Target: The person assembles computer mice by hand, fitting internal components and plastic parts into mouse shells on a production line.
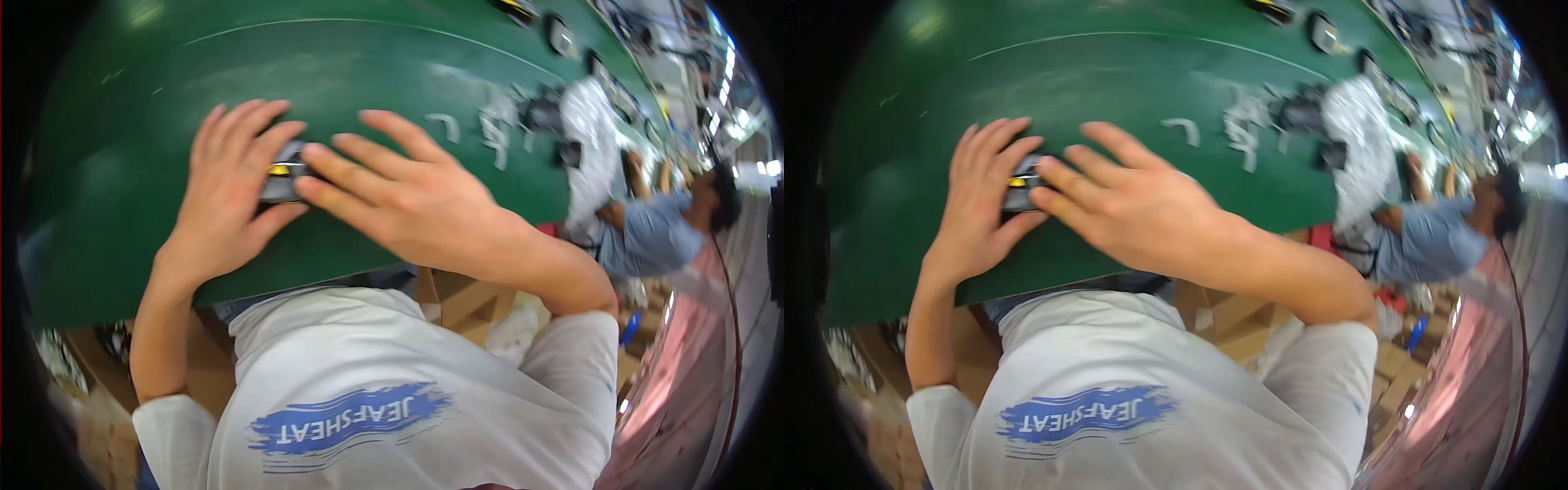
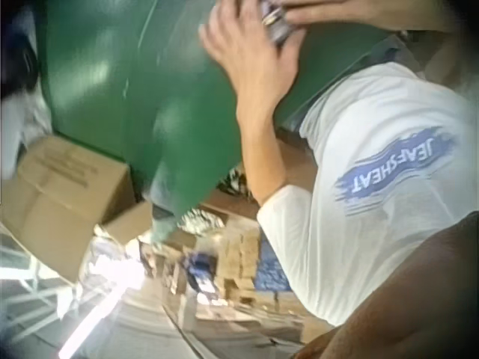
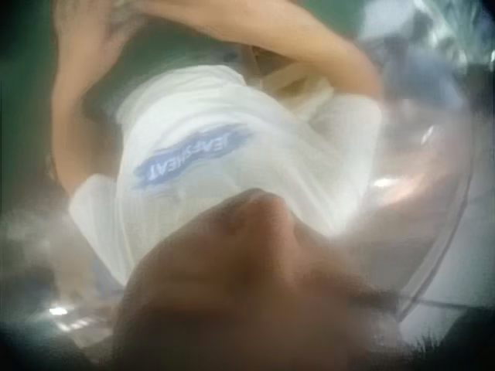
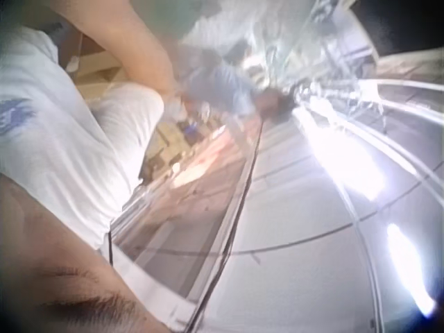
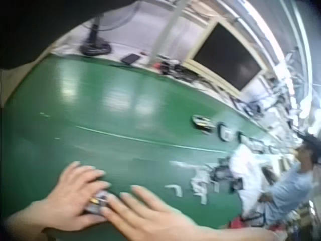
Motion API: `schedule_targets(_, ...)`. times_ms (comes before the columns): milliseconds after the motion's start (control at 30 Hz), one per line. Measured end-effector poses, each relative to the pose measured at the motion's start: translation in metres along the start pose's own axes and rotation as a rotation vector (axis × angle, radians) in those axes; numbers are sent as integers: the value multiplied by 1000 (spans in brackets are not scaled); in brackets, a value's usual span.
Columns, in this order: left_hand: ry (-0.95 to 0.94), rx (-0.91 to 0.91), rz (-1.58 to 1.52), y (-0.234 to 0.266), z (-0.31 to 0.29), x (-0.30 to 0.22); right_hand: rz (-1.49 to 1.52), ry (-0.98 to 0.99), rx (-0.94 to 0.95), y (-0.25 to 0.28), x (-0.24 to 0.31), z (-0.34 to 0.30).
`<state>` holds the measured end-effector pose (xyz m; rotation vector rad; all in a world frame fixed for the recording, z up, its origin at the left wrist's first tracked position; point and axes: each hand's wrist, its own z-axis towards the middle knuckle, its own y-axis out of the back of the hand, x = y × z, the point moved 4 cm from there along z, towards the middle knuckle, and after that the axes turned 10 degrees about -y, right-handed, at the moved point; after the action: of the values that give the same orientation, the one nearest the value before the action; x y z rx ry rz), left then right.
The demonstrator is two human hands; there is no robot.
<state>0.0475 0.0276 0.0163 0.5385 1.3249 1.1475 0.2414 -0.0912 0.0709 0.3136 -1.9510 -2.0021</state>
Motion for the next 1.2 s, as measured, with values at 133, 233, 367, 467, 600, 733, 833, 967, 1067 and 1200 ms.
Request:
schedule_targets(133,-4,48,-57,-3,6,0,36,-80,28,-5,-5,-4)
schedule_targets(233,-21,45,-40,-1,8,3,112,-117,57,-15,-16,-10)
schedule_targets(367,28,85,-28,-5,-1,2,134,29,-12,-18,-17,-13)
schedule_targets(467,-9,58,-8,-4,7,1,-2,22,33,-6,-16,-16)
schedule_targets(600,-82,1,-37,-7,15,-1,-55,-10,68,0,-2,-13)
schedule_targets(733,-67,3,-15,-8,2,1,15,-43,85,-2,-6,-11)
schedule_targets(833,-79,2,-35,-14,1,4,45,-16,68,-9,-10,-16)
schedule_targets(967,-79,-8,-62,-9,-2,3,12,56,4,-13,-14,-17)
schedule_targets(1067,-71,-18,-47,-7,0,6,-42,94,-42,-5,-17,-12)
schedule_targets(1200,-71,-18,-65,-6,6,7,-85,83,0,-1,-12,-8)
